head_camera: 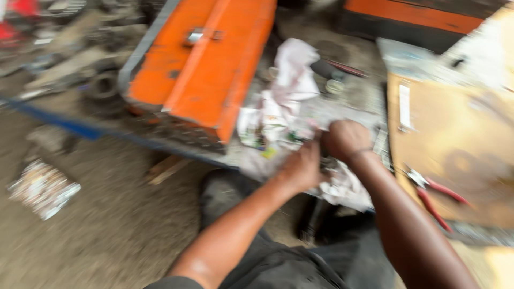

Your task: The person assembles a mechanical part by joining two metal housings, inserting a bearing, and tightening bolts with a wrench. They handle the part with both hands, rotate it for access, and use a wrench to secure the assembly.

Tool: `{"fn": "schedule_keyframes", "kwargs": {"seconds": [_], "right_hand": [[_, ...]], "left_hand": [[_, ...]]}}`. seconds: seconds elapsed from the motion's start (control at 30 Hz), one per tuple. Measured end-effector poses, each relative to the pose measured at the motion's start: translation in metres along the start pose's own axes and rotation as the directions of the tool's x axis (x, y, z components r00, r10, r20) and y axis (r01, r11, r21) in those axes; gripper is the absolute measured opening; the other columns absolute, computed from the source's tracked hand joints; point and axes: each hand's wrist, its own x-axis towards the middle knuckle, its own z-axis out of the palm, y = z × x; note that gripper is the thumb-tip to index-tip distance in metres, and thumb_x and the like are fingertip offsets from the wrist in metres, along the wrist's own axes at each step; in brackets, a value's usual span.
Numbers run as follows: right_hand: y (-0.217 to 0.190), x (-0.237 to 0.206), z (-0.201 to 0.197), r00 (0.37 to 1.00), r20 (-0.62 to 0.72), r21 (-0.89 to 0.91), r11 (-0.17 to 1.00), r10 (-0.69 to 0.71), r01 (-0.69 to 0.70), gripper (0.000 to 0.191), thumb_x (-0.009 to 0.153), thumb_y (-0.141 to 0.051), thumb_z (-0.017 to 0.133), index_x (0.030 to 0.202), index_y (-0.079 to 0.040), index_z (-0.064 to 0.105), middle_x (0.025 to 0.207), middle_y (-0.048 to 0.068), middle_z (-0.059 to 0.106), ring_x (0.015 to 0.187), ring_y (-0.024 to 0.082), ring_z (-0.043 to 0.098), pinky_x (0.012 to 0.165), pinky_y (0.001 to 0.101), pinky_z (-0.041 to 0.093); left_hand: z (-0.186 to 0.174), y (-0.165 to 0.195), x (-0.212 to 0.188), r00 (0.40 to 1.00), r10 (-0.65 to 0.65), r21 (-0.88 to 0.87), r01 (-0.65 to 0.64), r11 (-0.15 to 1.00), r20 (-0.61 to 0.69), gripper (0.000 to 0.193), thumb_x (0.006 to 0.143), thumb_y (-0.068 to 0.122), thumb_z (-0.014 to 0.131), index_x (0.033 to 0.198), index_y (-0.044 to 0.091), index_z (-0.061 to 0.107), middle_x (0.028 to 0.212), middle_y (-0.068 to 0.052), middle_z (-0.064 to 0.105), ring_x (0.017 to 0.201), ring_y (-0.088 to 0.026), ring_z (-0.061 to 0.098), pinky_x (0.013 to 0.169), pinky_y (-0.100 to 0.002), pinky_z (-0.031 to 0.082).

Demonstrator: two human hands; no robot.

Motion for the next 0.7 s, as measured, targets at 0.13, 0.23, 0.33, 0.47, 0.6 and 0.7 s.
{"fn": "schedule_keyframes", "kwargs": {"seconds": [0.13, 0.23, 0.33, 0.47, 0.6, 0.7], "right_hand": [[-0.001, -0.002, -0.006, 0.990, 0.000, 0.026, 0.989, -0.143, 0.143, 0.033, 0.085, -0.040, 0.072, 0.085, -0.007, 0.077, 0.091, 0.020, 0.075, 0.089, 0.038, 0.072, 0.080, 0.0495, 0.057], [-0.007, -0.003, -0.010, 0.994, 0.069, -0.003, 0.997, -0.082, 0.083, 0.025, 0.088, -0.031, 0.069, 0.087, -0.008, 0.078, 0.089, 0.020, 0.075, 0.084, 0.037, 0.074, 0.076, 0.0482, 0.059], [-0.006, -0.004, -0.015, 0.998, 0.008, 0.047, 0.997, -0.065, 0.065, 0.034, 0.095, -0.037, 0.066, 0.085, -0.006, 0.077, 0.086, 0.020, 0.074, 0.082, 0.038, 0.073, 0.075, 0.0486, 0.058], [-0.003, -0.006, -0.018, 0.987, 0.007, 0.058, 0.986, -0.158, 0.157, 0.027, 0.084, -0.031, 0.069, 0.085, -0.005, 0.076, 0.084, 0.019, 0.074, 0.081, 0.037, 0.073, 0.074, 0.0473, 0.057], [-0.008, -0.008, -0.017, 0.988, 0.131, -0.014, 0.996, -0.083, 0.086, 0.038, 0.103, -0.034, 0.059, 0.086, -0.004, 0.075, 0.085, 0.020, 0.075, 0.080, 0.035, 0.075, 0.073, 0.0468, 0.059], [-0.008, -0.010, -0.017, 0.999, 0.021, 0.062, 0.997, -0.039, 0.037, 0.047, 0.100, -0.047, 0.066, 0.084, -0.003, 0.076, 0.083, 0.021, 0.074, 0.081, 0.039, 0.072, 0.075, 0.0482, 0.056]], "left_hand": [[-0.010, 0.003, 0.000, 0.997, -0.065, -0.095, 0.068, 0.993, 0.030, 0.115, 0.067, 0.053, 0.091, 0.152, -0.001, 0.035, 0.127, -0.022, 0.067, 0.114, -0.040, 0.068, 0.091, -0.048, 0.056], [-0.015, 0.004, 0.001, 0.999, -0.011, -0.119, 0.007, 0.993, -0.034, 0.139, 0.063, 0.059, 0.089, 0.158, -0.009, 0.014, 0.127, -0.022, 0.066, 0.112, -0.040, 0.068, 0.089, -0.046, 0.056], [-0.015, 0.004, -0.001, 0.998, 0.005, -0.112, -0.012, 0.994, -0.062, 0.135, 0.063, 0.063, 0.088, 0.155, -0.010, 0.022, 0.129, -0.023, 0.066, 0.113, -0.040, 0.069, 0.091, -0.046, 0.056], [-0.011, 0.002, -0.003, 0.997, 0.018, -0.093, -0.026, 0.995, -0.081, 0.132, 0.067, 0.066, 0.087, 0.154, -0.012, 0.024, 0.129, -0.025, 0.066, 0.114, -0.042, 0.068, 0.091, -0.047, 0.056], [-0.009, -0.001, -0.002, 0.997, -0.020, -0.092, 0.014, 0.996, -0.070, 0.132, 0.066, 0.067, 0.086, 0.154, -0.011, 0.026, 0.127, -0.025, 0.067, 0.113, -0.042, 0.069, 0.090, -0.048, 0.056], [-0.009, -0.003, -0.001, 0.997, 0.005, -0.132, -0.015, 0.991, -0.074, 0.132, 0.066, 0.065, 0.085, 0.154, -0.012, 0.025, 0.128, -0.025, 0.067, 0.115, -0.041, 0.068, 0.092, -0.047, 0.055]]}}
